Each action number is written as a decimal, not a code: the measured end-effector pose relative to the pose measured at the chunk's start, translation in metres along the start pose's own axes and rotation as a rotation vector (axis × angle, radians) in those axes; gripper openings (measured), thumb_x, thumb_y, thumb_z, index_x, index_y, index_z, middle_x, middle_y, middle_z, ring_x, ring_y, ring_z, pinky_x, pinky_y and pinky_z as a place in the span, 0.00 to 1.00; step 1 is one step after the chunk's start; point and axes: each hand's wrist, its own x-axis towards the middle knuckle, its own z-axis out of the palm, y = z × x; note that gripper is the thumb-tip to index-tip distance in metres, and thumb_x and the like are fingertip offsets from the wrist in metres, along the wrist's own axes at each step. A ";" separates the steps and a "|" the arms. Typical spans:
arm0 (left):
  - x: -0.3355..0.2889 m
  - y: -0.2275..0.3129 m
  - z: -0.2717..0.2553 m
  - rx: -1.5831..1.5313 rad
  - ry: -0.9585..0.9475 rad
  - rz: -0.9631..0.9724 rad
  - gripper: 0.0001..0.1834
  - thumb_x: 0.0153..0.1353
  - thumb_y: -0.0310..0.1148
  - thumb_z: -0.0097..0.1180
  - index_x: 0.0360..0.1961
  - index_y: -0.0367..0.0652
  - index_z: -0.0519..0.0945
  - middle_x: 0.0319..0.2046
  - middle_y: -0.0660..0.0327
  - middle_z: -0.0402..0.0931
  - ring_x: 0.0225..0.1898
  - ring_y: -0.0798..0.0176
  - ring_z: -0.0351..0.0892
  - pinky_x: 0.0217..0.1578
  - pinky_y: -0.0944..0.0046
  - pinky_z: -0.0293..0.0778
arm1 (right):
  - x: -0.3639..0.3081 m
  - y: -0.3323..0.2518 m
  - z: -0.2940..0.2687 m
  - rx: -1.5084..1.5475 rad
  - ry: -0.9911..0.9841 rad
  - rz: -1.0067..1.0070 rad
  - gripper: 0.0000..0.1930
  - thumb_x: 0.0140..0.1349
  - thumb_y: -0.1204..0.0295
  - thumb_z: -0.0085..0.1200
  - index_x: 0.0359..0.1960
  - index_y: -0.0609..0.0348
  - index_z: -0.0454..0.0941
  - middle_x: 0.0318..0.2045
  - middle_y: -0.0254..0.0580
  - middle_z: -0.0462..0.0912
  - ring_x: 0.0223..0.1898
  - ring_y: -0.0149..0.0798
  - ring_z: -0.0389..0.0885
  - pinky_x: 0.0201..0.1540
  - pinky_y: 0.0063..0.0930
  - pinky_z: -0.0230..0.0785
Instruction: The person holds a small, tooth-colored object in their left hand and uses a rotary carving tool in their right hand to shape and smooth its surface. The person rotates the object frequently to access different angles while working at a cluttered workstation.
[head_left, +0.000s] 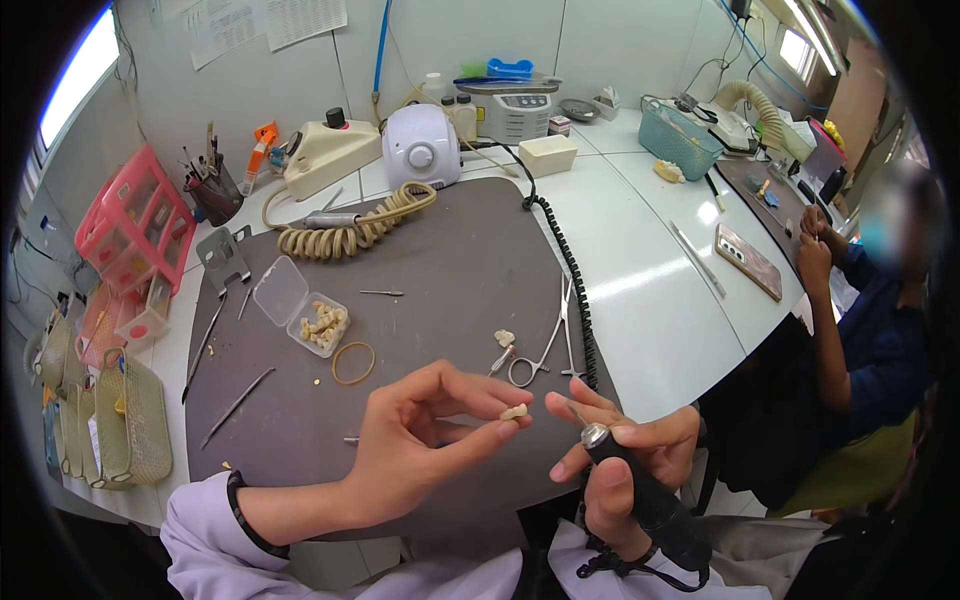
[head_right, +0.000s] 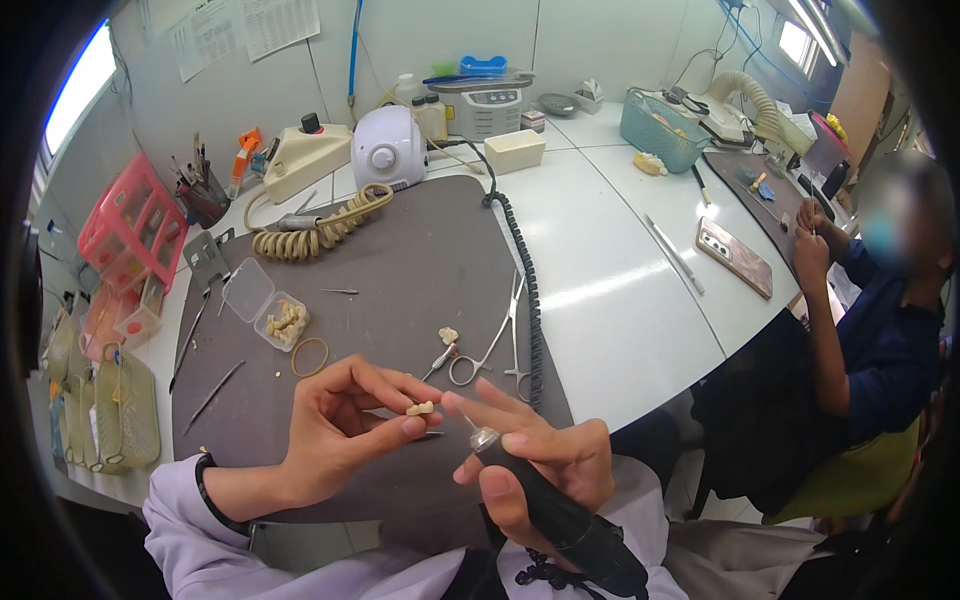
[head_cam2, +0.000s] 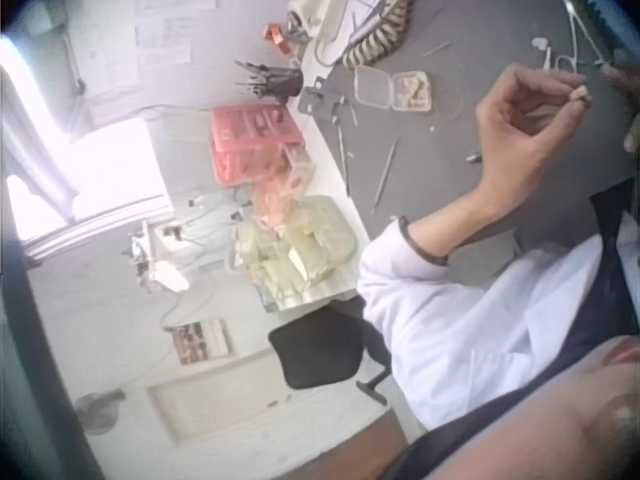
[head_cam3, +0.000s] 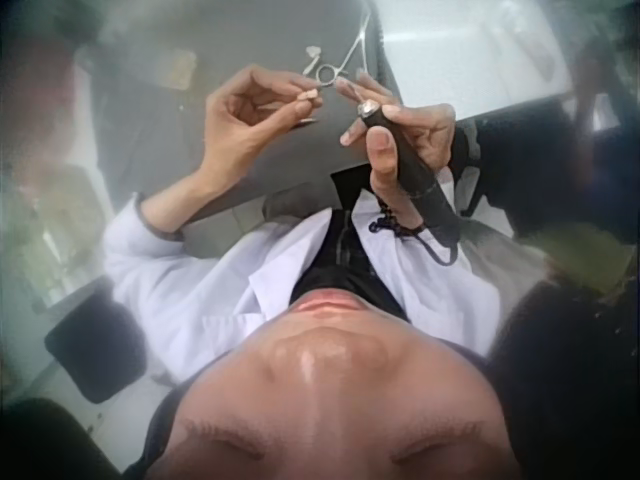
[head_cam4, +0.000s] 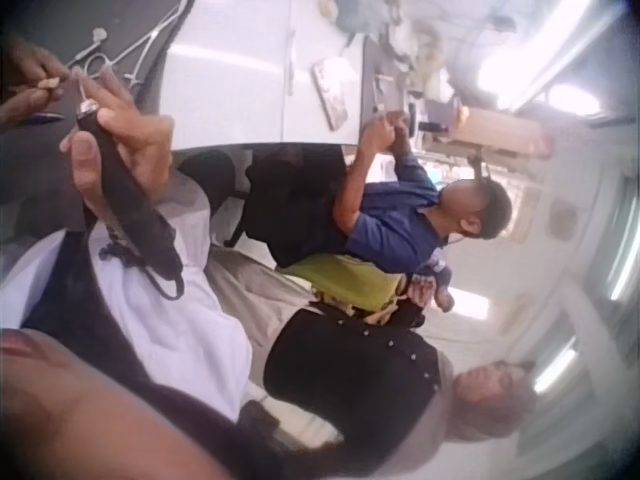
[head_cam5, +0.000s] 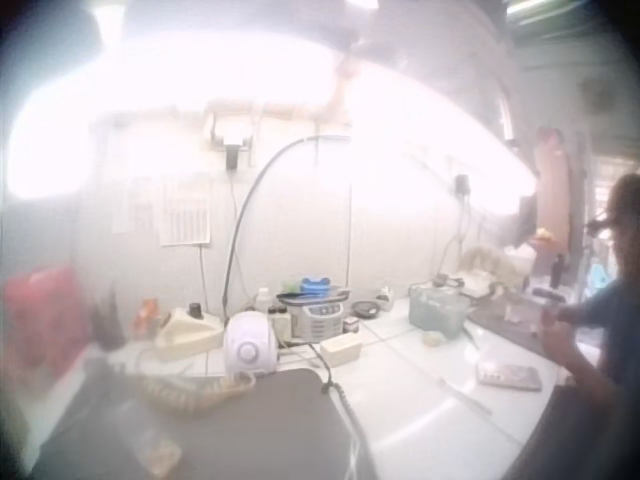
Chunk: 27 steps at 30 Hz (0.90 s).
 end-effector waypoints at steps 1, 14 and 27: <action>0.001 0.001 0.001 -0.006 0.010 -0.014 0.06 0.57 0.19 0.57 0.34 0.33 0.74 0.44 0.47 0.77 0.46 0.61 0.79 0.47 0.65 0.78 | -0.001 0.004 0.002 0.001 -0.005 0.004 0.16 0.60 0.73 0.56 0.42 0.61 0.60 0.37 0.76 0.77 0.40 0.51 0.84 0.57 0.53 0.65; 0.006 0.004 0.003 -0.049 0.027 -0.083 0.07 0.56 0.17 0.57 0.33 0.35 0.72 0.45 0.44 0.76 0.46 0.62 0.79 0.48 0.64 0.77 | -0.007 0.016 0.004 0.085 -0.066 0.097 0.16 0.56 0.81 0.58 0.43 0.67 0.65 0.43 0.77 0.74 0.59 0.57 0.69 0.39 0.34 0.82; 0.007 -0.003 -0.004 -0.091 -0.055 -0.130 0.06 0.59 0.21 0.57 0.37 0.33 0.74 0.47 0.46 0.76 0.50 0.61 0.77 0.51 0.65 0.74 | -0.006 0.016 0.001 0.034 -0.023 0.138 0.15 0.54 0.82 0.58 0.41 0.67 0.67 0.42 0.76 0.75 0.56 0.55 0.72 0.38 0.34 0.82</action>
